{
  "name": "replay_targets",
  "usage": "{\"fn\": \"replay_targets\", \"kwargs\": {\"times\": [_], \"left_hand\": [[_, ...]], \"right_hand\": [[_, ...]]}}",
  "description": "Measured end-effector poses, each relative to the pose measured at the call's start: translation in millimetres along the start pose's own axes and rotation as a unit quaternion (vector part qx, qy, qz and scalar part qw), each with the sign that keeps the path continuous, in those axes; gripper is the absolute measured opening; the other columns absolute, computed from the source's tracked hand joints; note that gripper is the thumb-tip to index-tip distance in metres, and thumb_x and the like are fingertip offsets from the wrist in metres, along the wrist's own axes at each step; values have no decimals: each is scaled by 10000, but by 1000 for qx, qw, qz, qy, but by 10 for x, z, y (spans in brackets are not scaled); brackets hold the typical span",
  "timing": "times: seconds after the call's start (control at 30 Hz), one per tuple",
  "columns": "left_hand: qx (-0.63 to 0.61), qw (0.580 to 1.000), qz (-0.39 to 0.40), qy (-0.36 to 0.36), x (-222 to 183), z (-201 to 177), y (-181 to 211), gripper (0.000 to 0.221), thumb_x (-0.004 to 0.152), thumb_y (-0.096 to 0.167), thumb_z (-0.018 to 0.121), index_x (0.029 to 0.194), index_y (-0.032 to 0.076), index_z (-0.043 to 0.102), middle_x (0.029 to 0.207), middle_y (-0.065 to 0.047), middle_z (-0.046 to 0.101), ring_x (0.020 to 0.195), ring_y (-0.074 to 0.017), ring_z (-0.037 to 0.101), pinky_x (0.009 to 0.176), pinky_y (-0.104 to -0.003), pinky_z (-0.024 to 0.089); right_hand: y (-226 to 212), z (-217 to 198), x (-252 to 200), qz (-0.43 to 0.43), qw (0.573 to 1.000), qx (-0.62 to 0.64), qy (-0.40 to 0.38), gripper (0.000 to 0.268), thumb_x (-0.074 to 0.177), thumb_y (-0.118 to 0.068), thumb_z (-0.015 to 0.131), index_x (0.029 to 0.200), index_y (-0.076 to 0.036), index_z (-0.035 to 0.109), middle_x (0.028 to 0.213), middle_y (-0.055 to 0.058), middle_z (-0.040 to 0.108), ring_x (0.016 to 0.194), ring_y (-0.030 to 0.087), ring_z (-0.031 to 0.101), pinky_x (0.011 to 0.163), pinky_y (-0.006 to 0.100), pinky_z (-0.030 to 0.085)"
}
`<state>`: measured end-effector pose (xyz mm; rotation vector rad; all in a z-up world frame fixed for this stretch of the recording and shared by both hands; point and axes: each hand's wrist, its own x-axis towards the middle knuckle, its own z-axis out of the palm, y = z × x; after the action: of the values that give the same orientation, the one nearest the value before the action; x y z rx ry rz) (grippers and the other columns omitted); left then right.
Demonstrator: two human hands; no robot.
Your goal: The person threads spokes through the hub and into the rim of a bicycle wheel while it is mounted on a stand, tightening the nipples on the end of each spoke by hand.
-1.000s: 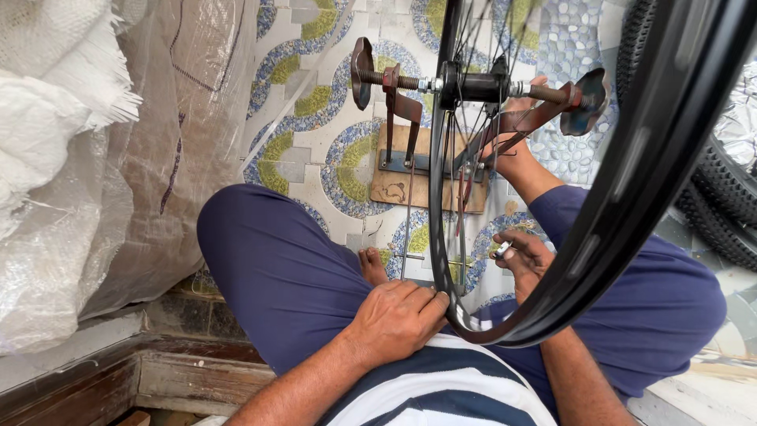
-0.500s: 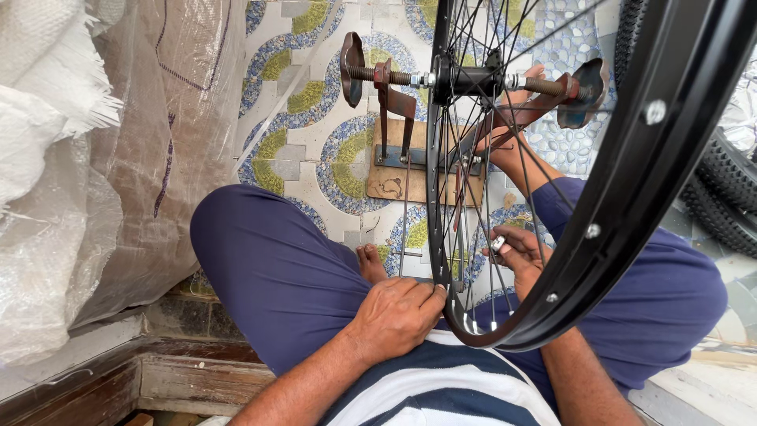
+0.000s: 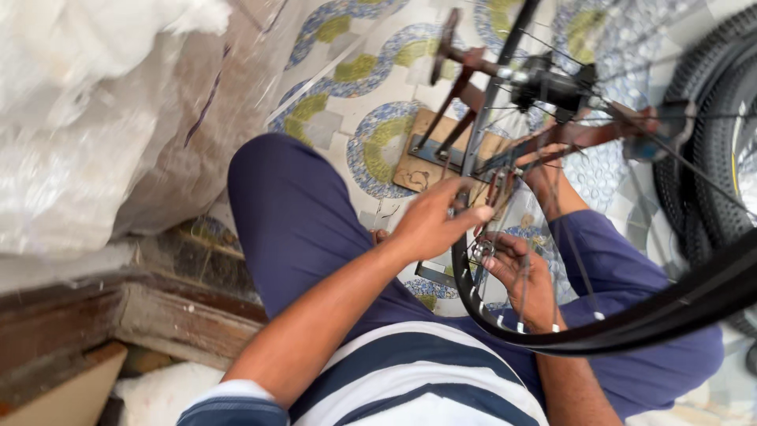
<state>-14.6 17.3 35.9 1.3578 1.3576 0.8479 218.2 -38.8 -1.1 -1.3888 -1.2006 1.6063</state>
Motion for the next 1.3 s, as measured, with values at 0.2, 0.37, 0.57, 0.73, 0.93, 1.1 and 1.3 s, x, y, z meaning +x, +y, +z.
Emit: {"fn": "replay_targets", "kwargs": {"times": [0.2,0.37,0.57,0.73,0.93,1.1,1.3], "left_hand": [[-25,990,14,-137,130,201,-413,893,898,626,658,1515,15,447,1425,-261,581,1308,-381,601,1064,-447,480],[-21,988,10,-153,150,217,-445,871,868,673,602,1468,51,495,1401,-213,595,1265,-331,635,1026,-456,515],[-32,988,43,-143,141,208,-441,841,880,665,609,1435,40,518,1401,-203,596,1265,-325,628,1038,-445,505],[-37,988,40,-141,130,235,-469,823,883,662,624,1425,50,524,1410,-203,586,1292,-338,601,1049,-447,495],[-55,989,35,-131,136,240,-468,871,864,694,627,1452,63,500,1426,-209,585,1325,-349,589,1063,-452,487],[-71,987,-6,-144,123,184,-381,1018,792,703,670,1523,63,365,1389,-239,570,1318,-366,558,1039,-459,467],[-87,985,-80,-126,172,251,-456,638,1029,546,523,1464,79,510,1242,-196,684,1216,-308,657,1001,-414,518]], "right_hand": [[37,57,152,48,998,-46,-12,448,893,-46,731,1316,32,604,1177,116,738,1128,172,677,951,305,531],[33,155,171,-2,991,-136,-12,425,875,-33,759,1277,27,637,1135,137,747,1059,170,697,919,302,553],[-1,-9,266,2,986,-137,-94,350,922,-72,721,1253,23,662,1142,98,755,1078,155,696,931,285,545],[-165,78,312,10,969,-222,-106,272,890,-110,756,1129,17,732,952,78,794,901,157,737,807,298,581],[-291,508,203,-79,850,-513,92,284,862,-208,861,899,39,727,695,135,707,641,254,678,621,392,523],[-468,441,93,-43,950,-308,27,279,788,-156,857,955,18,715,746,108,748,668,194,707,615,335,554],[-460,361,-168,-119,919,-366,88,280,819,-141,836,1009,31,724,866,103,769,796,149,760,704,301,580]]}}
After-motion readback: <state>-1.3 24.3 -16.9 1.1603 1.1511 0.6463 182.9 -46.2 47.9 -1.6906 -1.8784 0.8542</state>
